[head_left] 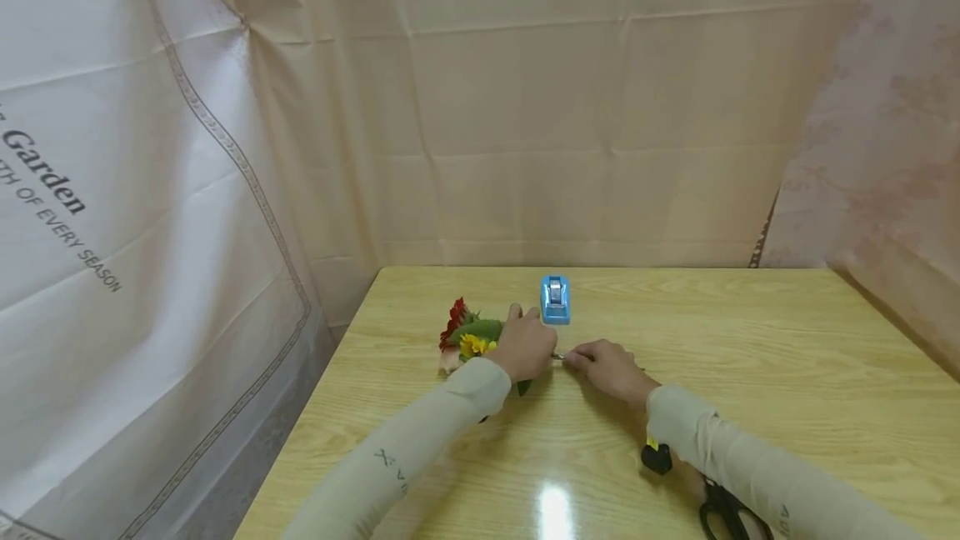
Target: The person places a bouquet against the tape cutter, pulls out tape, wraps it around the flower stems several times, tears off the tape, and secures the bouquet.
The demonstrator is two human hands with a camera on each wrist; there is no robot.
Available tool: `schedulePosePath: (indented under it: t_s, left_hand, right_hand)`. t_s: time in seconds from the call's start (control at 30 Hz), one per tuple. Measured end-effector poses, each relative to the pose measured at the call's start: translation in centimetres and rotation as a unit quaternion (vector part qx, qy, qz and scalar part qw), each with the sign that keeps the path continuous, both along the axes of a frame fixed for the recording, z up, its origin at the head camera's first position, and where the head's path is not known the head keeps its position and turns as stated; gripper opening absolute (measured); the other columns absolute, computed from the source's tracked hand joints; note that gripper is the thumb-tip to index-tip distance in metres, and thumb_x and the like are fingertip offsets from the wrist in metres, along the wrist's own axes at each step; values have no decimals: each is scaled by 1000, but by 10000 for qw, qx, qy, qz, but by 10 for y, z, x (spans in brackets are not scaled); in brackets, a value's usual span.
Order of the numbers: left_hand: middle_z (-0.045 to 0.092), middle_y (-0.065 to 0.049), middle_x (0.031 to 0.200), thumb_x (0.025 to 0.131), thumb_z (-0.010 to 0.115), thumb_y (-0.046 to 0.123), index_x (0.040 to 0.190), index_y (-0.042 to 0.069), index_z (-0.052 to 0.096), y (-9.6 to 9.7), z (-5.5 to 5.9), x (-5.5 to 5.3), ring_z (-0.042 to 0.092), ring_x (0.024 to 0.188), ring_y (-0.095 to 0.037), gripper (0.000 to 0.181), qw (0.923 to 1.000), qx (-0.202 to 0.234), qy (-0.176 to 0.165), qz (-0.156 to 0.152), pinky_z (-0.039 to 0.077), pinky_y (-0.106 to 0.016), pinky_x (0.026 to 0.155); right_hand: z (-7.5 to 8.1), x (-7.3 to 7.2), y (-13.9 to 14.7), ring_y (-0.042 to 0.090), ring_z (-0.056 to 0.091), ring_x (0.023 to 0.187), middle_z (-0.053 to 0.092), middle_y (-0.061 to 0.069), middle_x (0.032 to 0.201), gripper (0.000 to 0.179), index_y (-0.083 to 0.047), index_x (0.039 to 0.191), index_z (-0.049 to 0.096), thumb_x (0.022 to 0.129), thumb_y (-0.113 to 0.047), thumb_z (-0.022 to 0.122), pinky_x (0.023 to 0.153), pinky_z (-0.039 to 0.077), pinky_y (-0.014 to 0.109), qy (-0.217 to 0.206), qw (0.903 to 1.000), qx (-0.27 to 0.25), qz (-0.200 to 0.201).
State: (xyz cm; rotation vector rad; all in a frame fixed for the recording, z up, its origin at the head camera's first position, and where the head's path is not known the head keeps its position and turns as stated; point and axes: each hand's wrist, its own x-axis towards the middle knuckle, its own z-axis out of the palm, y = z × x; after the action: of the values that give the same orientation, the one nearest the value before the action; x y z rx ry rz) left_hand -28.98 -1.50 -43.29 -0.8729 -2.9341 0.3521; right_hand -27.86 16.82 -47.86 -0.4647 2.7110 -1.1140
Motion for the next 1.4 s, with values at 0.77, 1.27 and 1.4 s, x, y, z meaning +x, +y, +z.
schedulePosePath:
  t_s: [0.77,1.27,1.4]
  left_hand:
    - [65,12,71,100,68,31,73,24,68,3,-6,-1,52,100,-15,27,9993,-51,75,-359,26,-37,82]
    - [73,17,94,101,66,25,96,25,84,-2,7,-19,49,86,-13,18,9852,817,-1506,95,26,-37,82]
    - [73,16,91,98,69,24,96,26,84,0,4,-16,47,84,-14,15,9924,735,-990,62,29,-38,83]
  right_hand:
    - [3,-4,7,15,60,81,69,0,86,24,-9,97,77,107,-18,57,83,51,42,151,9993,-122,309]
    - [3,-5,3,16,68,90,76,2,97,20,-6,106,80,103,-17,63,86,55,45,375,9988,-223,216]
    - [3,-8,2,17,68,94,76,1,99,20,-7,108,80,102,-17,64,90,54,48,364,9991,-181,154]
